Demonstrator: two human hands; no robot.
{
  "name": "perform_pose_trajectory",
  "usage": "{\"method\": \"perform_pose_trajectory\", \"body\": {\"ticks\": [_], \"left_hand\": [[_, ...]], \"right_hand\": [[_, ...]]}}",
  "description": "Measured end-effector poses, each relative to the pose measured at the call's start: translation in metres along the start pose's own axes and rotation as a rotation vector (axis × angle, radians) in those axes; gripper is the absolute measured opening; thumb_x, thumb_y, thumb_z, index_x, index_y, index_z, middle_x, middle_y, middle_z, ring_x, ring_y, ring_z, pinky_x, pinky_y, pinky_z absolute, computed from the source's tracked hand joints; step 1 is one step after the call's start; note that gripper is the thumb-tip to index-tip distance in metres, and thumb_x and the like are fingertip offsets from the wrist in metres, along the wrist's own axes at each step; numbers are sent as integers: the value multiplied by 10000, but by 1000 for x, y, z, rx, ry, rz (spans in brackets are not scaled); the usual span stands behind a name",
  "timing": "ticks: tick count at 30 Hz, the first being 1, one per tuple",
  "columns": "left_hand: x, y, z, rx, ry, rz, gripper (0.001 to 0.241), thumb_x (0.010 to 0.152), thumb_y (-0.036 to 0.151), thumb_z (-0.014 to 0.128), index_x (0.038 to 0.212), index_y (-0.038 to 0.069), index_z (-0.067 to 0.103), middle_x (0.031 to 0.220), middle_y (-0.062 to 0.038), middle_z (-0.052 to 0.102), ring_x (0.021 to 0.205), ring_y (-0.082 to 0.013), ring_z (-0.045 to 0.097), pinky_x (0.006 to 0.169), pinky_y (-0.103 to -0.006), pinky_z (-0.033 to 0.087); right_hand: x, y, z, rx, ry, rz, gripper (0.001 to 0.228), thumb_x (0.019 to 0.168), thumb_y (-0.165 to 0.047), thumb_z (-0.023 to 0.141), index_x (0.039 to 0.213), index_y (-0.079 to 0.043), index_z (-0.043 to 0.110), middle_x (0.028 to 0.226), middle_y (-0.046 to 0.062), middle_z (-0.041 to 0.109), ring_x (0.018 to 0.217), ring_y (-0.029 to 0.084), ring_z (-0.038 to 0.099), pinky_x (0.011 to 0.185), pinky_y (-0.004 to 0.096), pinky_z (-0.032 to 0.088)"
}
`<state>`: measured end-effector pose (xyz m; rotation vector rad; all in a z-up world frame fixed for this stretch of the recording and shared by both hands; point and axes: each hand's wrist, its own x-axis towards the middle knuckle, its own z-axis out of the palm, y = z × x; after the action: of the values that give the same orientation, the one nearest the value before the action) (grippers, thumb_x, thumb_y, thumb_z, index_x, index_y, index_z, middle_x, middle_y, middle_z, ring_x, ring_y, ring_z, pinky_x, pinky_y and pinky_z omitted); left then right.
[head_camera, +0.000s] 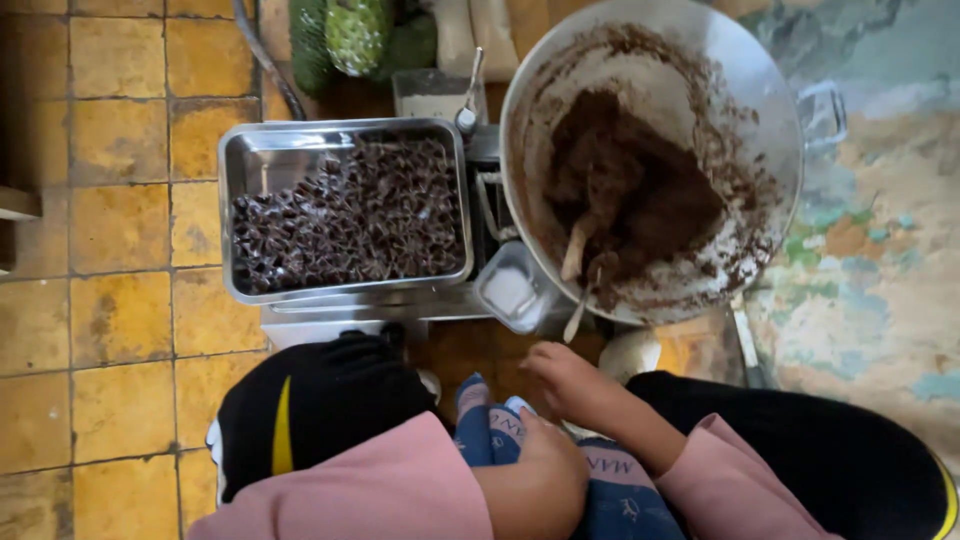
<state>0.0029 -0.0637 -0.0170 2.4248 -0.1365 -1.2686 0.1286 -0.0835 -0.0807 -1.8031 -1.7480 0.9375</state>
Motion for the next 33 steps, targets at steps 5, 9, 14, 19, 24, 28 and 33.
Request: {"method": "perform_pose_trajectory", "body": {"ticks": [5,9,14,19,24,28,33], "left_hand": [[-3,-1,6,-6,-19,-37,597,1000,388,636,1463,17,570,1543,-270,475,1439,-490,413,1175,-706,256],[-8,1,1,20,-66,-11,643,980,410,658,1475,14,546,1542,-271,463,1446,-485,395,1184,-688,248],[-9,2,6,73,-57,-4,618,972,361,670,1468,4,572,1516,-300,503,1415,-501,451,1171,-704,281],[-11,-1,5,77,-26,-23,661,959,351,686,1476,-27,523,1521,-317,464,1413,-511,426,1165,-698,271],[-5,0,9,88,30,-55,648,966,322,673,1456,-76,526,1507,-345,467,1398,-527,430,1152,-697,281],[-7,0,5,89,16,-45,640,956,325,683,1432,-85,564,1484,-371,494,1391,-577,430,1159,-684,291],[-12,-5,-5,67,-19,-20,697,915,347,725,1439,-78,548,1488,-366,479,1404,-567,410,1177,-675,275]], "right_hand": [[22,-3,25,83,155,-119,304,768,60,645,1069,22,656,1088,211,646,1047,424,626,914,449,524],[53,30,50,113,338,34,177,879,64,609,1044,23,658,1055,221,655,1017,423,647,895,450,540],[96,86,87,-33,564,149,236,829,71,615,1057,42,670,1078,250,661,1026,441,644,928,459,528],[117,107,89,-187,487,385,452,746,60,668,1194,13,684,1253,294,608,1090,434,626,974,453,532],[125,109,93,-288,377,612,359,866,-13,697,1190,-167,704,1306,155,608,1241,399,543,945,485,519],[126,109,89,-268,360,612,449,745,-51,744,1181,-145,693,1240,154,614,1214,387,545,955,482,516],[127,100,81,133,472,684,258,968,-63,550,1187,-80,685,1159,134,614,907,283,704,807,410,579]]}}
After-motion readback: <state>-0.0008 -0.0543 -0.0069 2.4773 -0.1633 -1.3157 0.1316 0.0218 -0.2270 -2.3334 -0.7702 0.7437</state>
